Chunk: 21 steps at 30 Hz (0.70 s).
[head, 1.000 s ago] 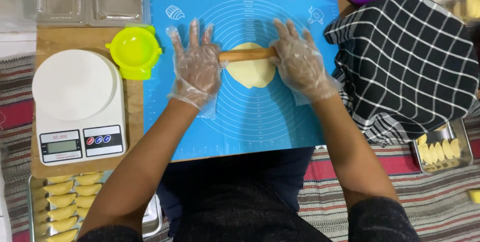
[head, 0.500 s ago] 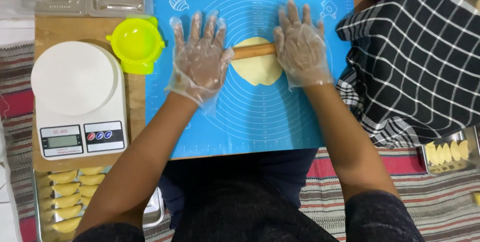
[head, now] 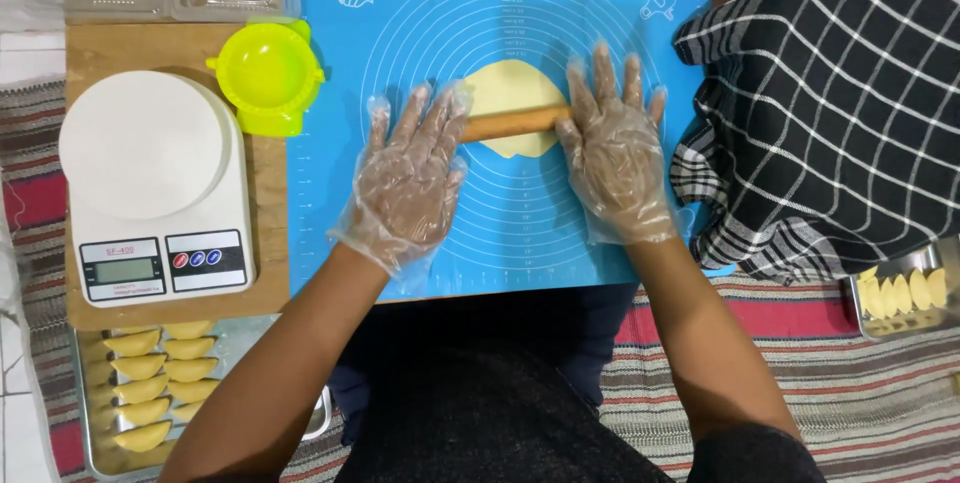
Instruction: Rolling out a small piece of dough into a thin circle using a rolling pin on a silicone mat.
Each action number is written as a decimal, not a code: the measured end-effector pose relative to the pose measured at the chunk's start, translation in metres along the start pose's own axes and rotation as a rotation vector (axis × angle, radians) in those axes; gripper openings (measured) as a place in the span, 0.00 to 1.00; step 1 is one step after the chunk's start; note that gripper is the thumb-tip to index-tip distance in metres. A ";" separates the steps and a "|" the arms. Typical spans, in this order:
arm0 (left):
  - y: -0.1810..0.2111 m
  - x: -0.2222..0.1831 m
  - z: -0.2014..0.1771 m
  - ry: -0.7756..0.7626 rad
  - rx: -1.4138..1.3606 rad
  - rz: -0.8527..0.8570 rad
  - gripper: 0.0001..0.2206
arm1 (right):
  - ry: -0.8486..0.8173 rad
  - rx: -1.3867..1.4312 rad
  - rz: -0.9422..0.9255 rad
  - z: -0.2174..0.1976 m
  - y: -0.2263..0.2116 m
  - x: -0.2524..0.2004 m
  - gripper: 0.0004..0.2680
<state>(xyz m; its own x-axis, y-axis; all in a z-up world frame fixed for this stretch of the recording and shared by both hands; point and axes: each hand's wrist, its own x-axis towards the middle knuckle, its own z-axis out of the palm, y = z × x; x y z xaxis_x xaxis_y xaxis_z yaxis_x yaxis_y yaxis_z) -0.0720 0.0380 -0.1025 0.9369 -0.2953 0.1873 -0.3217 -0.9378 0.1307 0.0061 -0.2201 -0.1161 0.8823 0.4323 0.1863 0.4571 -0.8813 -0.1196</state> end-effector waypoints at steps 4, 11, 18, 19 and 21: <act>0.009 -0.003 -0.023 -0.244 -0.002 -0.019 0.27 | -0.216 -0.041 0.108 -0.030 -0.018 -0.005 0.22; -0.021 0.019 0.050 0.187 0.298 -0.089 0.27 | 0.027 -0.122 -0.025 0.002 0.014 0.021 0.20; -0.023 0.075 0.023 -0.124 0.039 -0.209 0.31 | -0.206 -0.226 0.124 -0.003 -0.003 0.069 0.24; -0.021 0.070 0.023 -0.114 0.035 -0.173 0.30 | -0.240 -0.234 0.136 -0.007 -0.006 0.063 0.23; -0.018 0.064 0.024 -0.105 0.029 -0.134 0.29 | -0.274 -0.244 0.151 -0.014 -0.010 0.050 0.23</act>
<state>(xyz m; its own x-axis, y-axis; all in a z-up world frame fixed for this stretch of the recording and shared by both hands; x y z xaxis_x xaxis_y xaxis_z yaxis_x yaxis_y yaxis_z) -0.0032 0.0318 -0.1167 0.9808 -0.1834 0.0669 -0.1903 -0.9744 0.1196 0.0442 -0.1919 -0.0917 0.9498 0.3005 -0.0866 0.3092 -0.9439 0.1159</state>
